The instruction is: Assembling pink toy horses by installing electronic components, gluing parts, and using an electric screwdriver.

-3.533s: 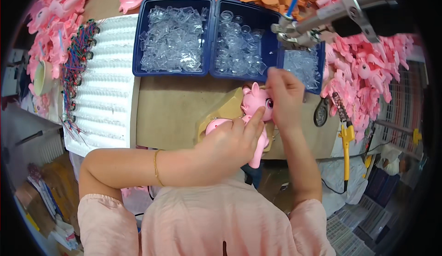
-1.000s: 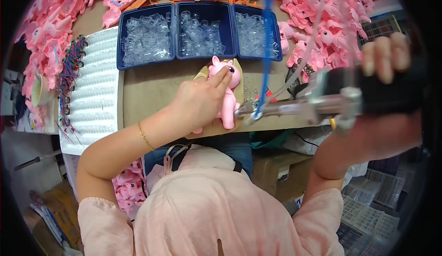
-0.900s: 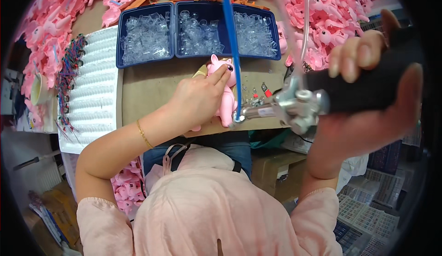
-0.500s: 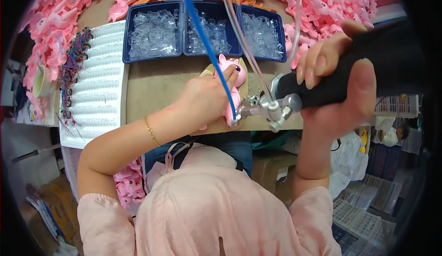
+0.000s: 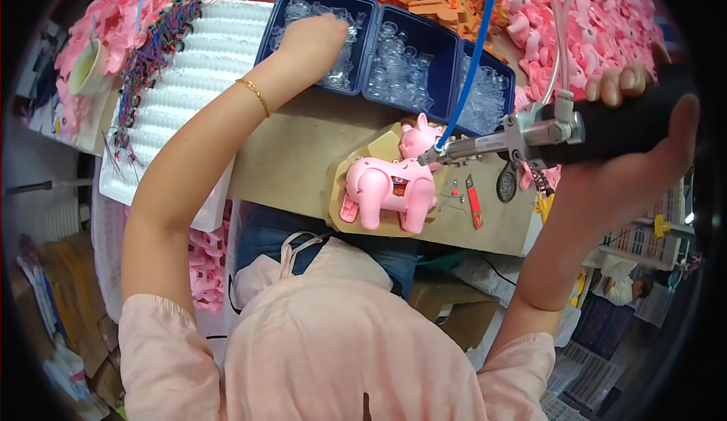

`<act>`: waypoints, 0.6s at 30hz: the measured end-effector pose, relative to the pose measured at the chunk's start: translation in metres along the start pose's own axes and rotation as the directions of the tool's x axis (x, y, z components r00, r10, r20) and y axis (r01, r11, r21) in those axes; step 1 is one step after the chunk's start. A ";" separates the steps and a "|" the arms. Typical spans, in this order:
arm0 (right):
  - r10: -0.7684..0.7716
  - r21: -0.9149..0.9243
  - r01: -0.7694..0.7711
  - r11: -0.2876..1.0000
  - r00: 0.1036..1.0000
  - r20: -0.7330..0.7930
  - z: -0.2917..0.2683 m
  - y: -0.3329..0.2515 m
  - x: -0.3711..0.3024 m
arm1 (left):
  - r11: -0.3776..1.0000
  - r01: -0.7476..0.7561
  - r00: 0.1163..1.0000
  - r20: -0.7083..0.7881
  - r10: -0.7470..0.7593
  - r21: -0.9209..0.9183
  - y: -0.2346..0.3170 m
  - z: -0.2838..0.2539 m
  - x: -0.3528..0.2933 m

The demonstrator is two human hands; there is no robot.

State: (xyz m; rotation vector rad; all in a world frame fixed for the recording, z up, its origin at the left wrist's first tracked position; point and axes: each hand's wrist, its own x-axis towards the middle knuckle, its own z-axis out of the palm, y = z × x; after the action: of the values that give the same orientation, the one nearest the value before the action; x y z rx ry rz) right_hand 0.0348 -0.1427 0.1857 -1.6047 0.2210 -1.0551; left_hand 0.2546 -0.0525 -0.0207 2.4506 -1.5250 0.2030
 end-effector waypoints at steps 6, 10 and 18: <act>0.100 0.081 -0.102 0.991 0.995 0.020 -0.001 0.020 -0.013 | 0.992 -0.113 0.985 -0.135 0.105 -0.053 -0.009 -0.003 0.004; 0.043 0.168 -0.061 0.984 0.993 0.108 0.006 0.027 -0.017 | 0.998 -0.031 0.977 -0.214 0.020 -0.048 0.001 -0.012 0.015; 0.054 0.165 -0.079 0.983 0.987 0.149 0.003 -0.011 0.019 | 0.811 0.012 0.980 -0.153 -0.125 -0.585 -0.014 -0.032 0.005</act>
State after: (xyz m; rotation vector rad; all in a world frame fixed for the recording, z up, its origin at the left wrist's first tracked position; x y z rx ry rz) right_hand 0.0437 -0.1493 0.2053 -1.5005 0.0838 -0.8784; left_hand 0.2698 -0.0415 0.0092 1.9275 -1.1870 -0.0510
